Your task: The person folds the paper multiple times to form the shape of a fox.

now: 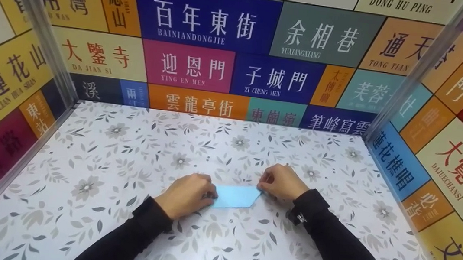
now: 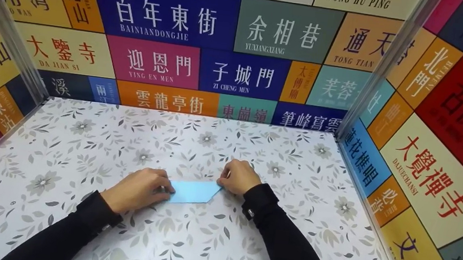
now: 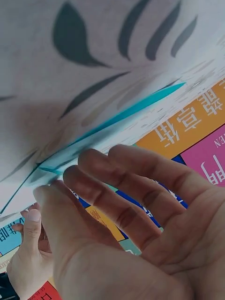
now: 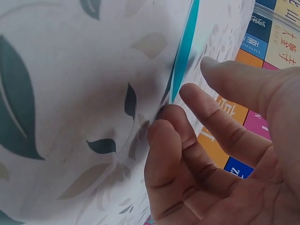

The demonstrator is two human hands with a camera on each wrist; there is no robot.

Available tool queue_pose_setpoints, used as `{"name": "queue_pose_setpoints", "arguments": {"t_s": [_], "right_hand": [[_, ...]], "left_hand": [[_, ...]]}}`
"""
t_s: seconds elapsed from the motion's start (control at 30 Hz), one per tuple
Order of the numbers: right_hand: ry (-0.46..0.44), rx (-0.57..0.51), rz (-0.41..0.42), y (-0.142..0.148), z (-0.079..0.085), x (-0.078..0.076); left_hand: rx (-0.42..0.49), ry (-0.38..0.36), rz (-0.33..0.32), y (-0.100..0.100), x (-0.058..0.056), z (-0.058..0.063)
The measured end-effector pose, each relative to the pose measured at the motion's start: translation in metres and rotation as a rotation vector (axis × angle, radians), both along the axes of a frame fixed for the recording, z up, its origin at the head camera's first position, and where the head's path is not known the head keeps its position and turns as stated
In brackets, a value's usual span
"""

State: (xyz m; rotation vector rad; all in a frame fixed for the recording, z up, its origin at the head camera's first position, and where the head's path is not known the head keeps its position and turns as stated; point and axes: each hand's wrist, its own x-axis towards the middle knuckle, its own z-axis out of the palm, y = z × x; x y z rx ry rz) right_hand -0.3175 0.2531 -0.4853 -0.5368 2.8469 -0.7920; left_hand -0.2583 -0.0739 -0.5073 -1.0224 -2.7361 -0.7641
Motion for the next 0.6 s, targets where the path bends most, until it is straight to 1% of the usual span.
{"name": "queue_pose_setpoints", "arguments": {"t_s": [0.17,0.3,0.37,0.5,0.6], "right_hand": [[-0.010,0.003,-0.008,0.002,0.000,-0.001],[-0.009,0.015,-0.024,0.003,0.001,-0.001],[-0.011,0.017,-0.028,0.004,0.001,-0.001],[-0.033,0.007,-0.039,0.004,0.002,-0.001],[-0.040,-0.001,-0.039,0.003,0.002,0.000]], "left_hand": [[-0.010,0.036,-0.014,0.004,-0.003,0.003],[-0.042,0.086,-0.029,0.008,-0.004,0.006],[-0.062,0.100,-0.041,0.011,-0.004,0.008],[-0.099,0.104,-0.059,0.015,-0.007,0.007],[-0.125,0.096,-0.062,0.016,-0.009,0.005]]}}
